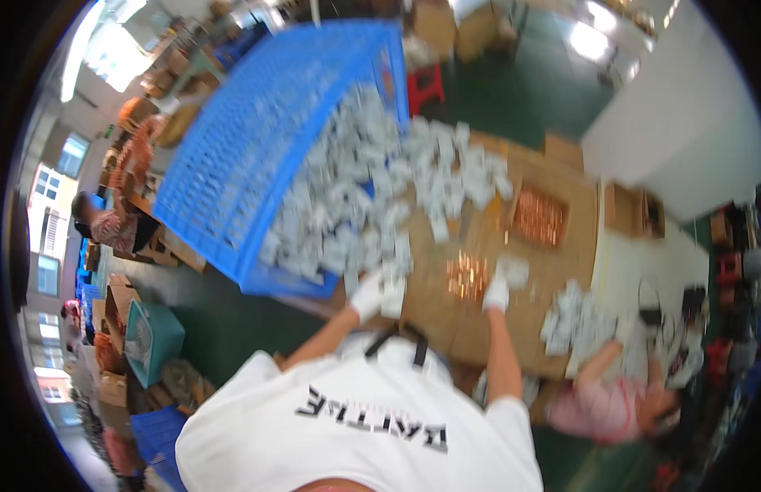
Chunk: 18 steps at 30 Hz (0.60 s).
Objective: Assembling small electronic housing components by hand at a factory workbench.
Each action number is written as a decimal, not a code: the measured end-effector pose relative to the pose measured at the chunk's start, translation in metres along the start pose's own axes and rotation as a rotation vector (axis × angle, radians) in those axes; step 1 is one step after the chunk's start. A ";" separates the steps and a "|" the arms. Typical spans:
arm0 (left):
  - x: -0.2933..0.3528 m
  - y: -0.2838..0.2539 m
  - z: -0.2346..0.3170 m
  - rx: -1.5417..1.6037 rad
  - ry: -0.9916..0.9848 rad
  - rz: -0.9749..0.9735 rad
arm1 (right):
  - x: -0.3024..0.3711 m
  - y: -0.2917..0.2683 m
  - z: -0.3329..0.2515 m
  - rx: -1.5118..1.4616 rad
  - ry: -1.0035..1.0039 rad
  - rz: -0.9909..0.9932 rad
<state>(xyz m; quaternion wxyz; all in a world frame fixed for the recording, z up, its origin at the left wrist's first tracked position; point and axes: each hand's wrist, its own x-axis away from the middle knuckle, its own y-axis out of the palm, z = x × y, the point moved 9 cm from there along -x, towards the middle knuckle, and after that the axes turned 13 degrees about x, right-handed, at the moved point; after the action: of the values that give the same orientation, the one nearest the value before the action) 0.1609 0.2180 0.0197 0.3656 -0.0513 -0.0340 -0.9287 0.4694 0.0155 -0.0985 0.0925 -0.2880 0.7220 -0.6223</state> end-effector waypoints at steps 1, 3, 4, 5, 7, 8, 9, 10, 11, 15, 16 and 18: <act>-0.004 -0.008 0.010 -0.091 -0.049 0.015 | 0.000 -0.012 -0.016 -0.065 0.059 -0.009; -0.002 -0.020 0.056 -0.120 0.054 0.083 | 0.031 -0.065 -0.083 -0.413 -0.025 0.117; -0.009 -0.001 0.086 -0.267 0.069 0.067 | 0.030 -0.045 -0.062 -0.782 0.115 0.034; -0.002 -0.009 0.099 -0.279 0.080 0.101 | 0.052 -0.073 -0.115 -0.873 0.001 -0.015; 0.007 -0.012 0.117 -0.277 0.104 0.129 | 0.103 -0.119 -0.184 -1.015 -0.086 -0.104; 0.014 -0.013 0.124 -0.272 0.098 0.125 | 0.130 -0.146 -0.214 -0.860 -0.205 -0.031; 0.020 -0.015 0.134 -0.286 0.112 0.120 | 0.159 -0.179 -0.244 -0.755 -0.373 0.145; 0.025 -0.015 0.144 -0.296 0.133 0.108 | 0.178 -0.190 -0.261 -0.691 -0.445 0.229; 0.031 -0.015 0.150 -0.293 0.134 0.104 | 0.193 -0.193 -0.269 -0.618 -0.445 0.269; 0.048 -0.020 0.162 -0.251 0.106 0.086 | 0.218 -0.195 -0.284 -0.467 -0.429 0.390; 0.051 -0.021 0.165 -0.265 0.097 0.069 | 0.222 -0.198 -0.285 -0.419 -0.410 0.429; 0.058 -0.025 0.167 -0.254 0.150 0.078 | 0.227 -0.194 -0.288 -0.430 -0.395 0.441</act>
<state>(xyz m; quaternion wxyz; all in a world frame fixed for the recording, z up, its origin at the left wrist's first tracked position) 0.1130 0.2136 0.1918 0.3936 -0.0291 0.1134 -0.9118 0.2008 0.1271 0.1970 0.2994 -0.2530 0.8493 -0.3537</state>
